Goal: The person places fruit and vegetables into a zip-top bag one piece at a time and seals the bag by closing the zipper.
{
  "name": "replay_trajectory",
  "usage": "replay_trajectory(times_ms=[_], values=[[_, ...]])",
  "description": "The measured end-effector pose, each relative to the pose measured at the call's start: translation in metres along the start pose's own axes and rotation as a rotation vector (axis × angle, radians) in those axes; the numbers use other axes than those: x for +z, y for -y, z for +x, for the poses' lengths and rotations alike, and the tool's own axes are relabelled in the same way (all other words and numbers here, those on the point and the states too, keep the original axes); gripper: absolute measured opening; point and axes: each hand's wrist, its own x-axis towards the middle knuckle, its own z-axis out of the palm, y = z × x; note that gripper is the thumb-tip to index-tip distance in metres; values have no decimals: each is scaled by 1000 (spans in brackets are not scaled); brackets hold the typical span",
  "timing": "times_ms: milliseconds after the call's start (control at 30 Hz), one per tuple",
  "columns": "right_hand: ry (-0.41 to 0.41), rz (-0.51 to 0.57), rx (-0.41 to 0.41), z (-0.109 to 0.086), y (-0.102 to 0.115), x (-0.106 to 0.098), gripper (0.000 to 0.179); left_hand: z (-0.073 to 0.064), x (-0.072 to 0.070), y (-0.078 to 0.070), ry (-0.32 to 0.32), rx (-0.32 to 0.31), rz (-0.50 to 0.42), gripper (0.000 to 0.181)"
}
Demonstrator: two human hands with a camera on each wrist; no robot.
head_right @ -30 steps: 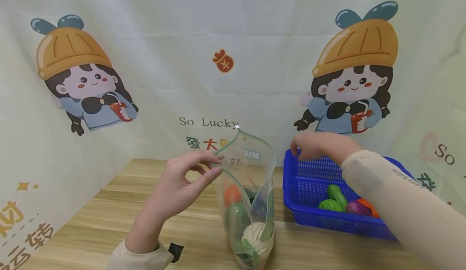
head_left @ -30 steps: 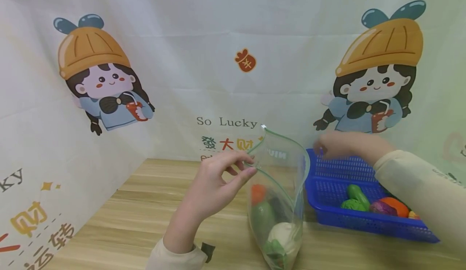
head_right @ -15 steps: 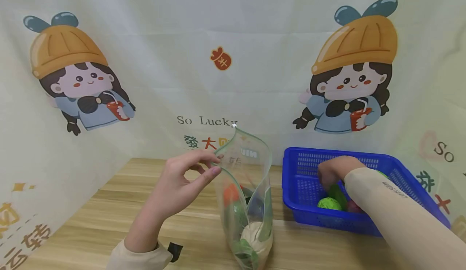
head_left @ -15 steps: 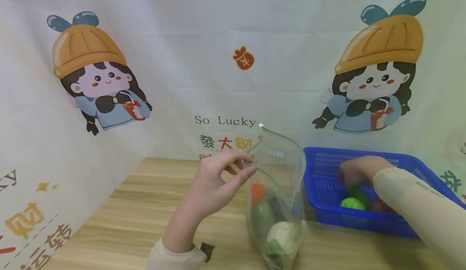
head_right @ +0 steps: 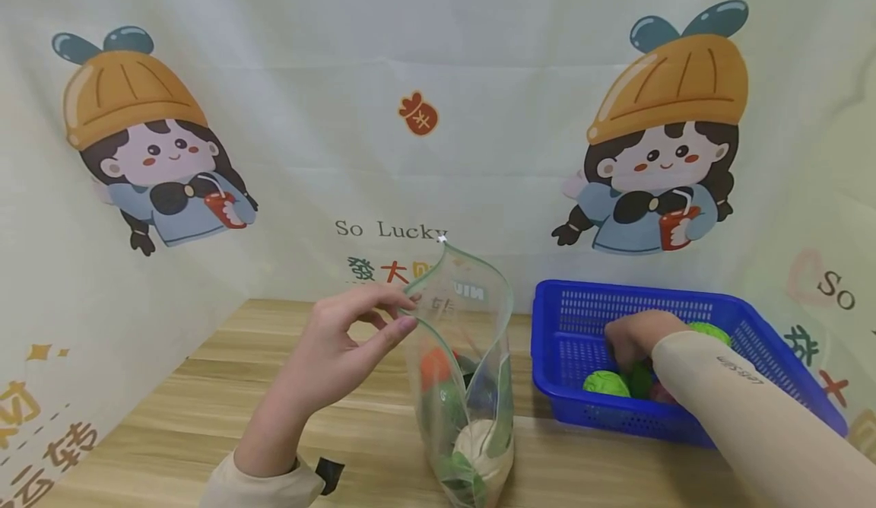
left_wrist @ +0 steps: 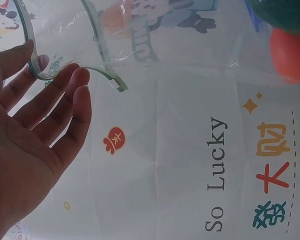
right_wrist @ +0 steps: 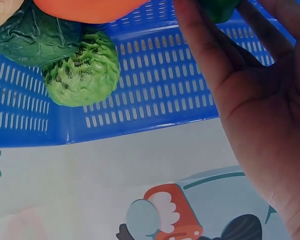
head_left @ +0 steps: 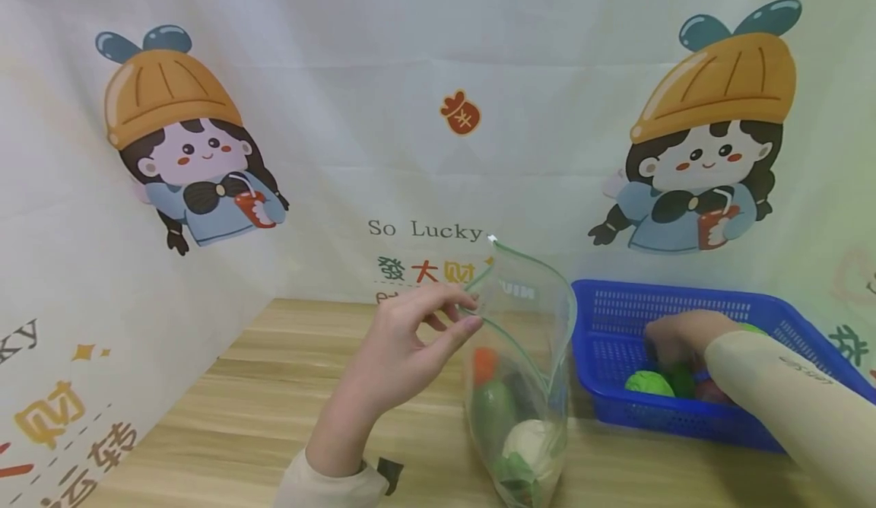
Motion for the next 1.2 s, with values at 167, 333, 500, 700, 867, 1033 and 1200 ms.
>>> replay_trajectory(times_ms=[167, 333, 500, 700, 867, 1033, 1200], values=[[9, -67, -36, 3, 0, 1, 60, 0, 0, 0, 2, -6, -1, 11], [51, -92, -138, 4, -2, -3, 51, 0, 0, 0, 4, -17, 1, 11], [32, -108, -249, 1, 2, -17, 50, 0, 1, 0, -1, -5, 7, 11], [-126, -149, -482, -12, 15, -47, 42, 0, 1, 1, -4, 4, 7, 10], [-426, -189, -636, -44, 34, -70, 35, 1, 0, 0, -6, 6, 5, 10], [-803, -149, -674, -110, 57, -71, 38, 0, 0, -1, -2, -1, 6, 10], [-1174, 62, -705, -181, 71, -34, 49, 0, 1, 0, -3, 7, 9, 11]])
